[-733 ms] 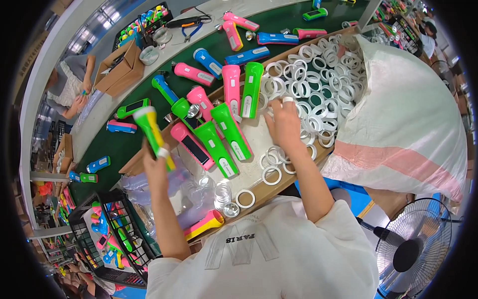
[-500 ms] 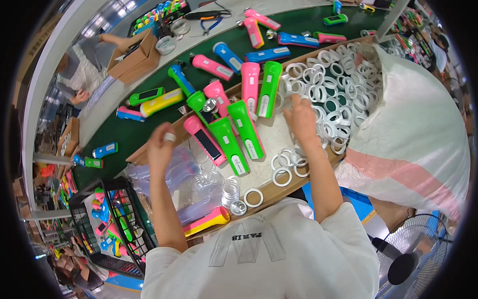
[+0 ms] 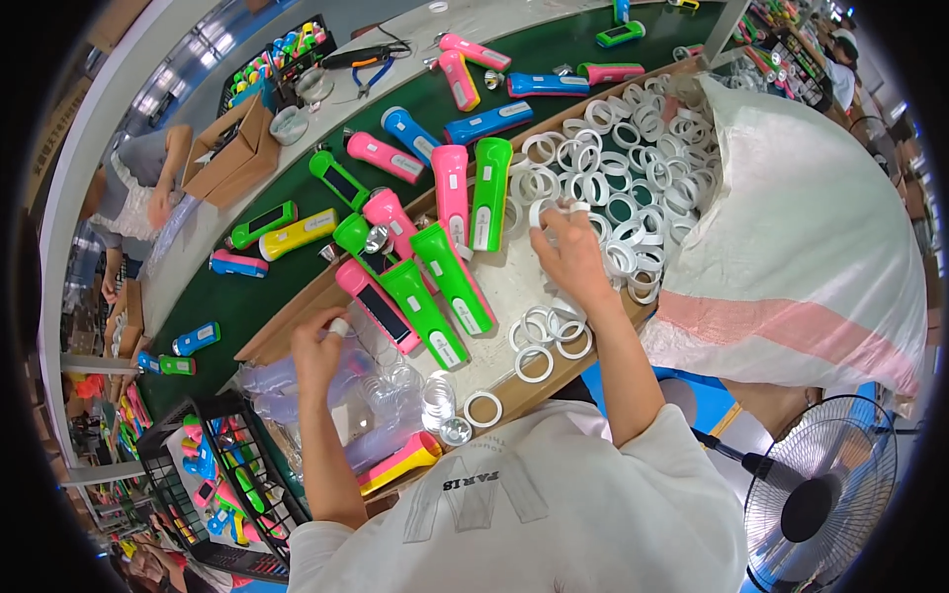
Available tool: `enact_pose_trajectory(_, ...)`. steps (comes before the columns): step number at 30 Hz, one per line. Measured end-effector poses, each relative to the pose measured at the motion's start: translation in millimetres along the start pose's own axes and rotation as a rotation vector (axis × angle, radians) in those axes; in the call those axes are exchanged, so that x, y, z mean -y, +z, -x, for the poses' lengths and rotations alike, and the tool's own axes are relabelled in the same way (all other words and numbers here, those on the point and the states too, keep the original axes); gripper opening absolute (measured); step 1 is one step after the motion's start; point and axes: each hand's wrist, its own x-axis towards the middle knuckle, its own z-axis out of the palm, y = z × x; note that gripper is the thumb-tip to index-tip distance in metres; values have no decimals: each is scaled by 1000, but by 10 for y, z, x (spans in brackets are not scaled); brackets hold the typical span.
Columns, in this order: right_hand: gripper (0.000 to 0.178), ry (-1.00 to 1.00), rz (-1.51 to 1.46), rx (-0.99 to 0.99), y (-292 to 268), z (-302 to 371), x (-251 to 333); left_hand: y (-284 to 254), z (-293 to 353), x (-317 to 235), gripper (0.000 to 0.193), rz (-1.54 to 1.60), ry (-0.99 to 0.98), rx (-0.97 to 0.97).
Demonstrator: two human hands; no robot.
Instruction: Assembling the lens and front caps onto multiple rechargeable flashlights on an assembly line.
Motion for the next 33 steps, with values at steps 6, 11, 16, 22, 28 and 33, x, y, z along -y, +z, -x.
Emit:
enact_pose_trajectory(6, 44, -222, -193, 102, -94, 94, 458, 232, -399, -1210, 13, 640, -13, 137)
enact_pose_trajectory(11, 72, -156, -380, 22, -250, -37, 420, 995, -919, -1812, 15, 470, 234, 393)
enact_pose_trajectory(16, 71, -120, -360, -31, -448, -244, -134, 1674, -1911, -2158, 18, 293, 591, 213)
enact_pose_trajectory(22, 69, -93, -338, -254, -415, -450, -608, 2832, -3084, -2726, 65, -409, 832, 157)
enact_pose_trajectory(28, 57, -123, -234, -220, -459, -445, -550, 3848, -3848, -2802, 100, -660, 859, 215)
enact_pose_trajectory(33, 49, -191, -97, -249, -495, -499, -578, 3807, -3879, -2819, 92, -584, 587, 518)
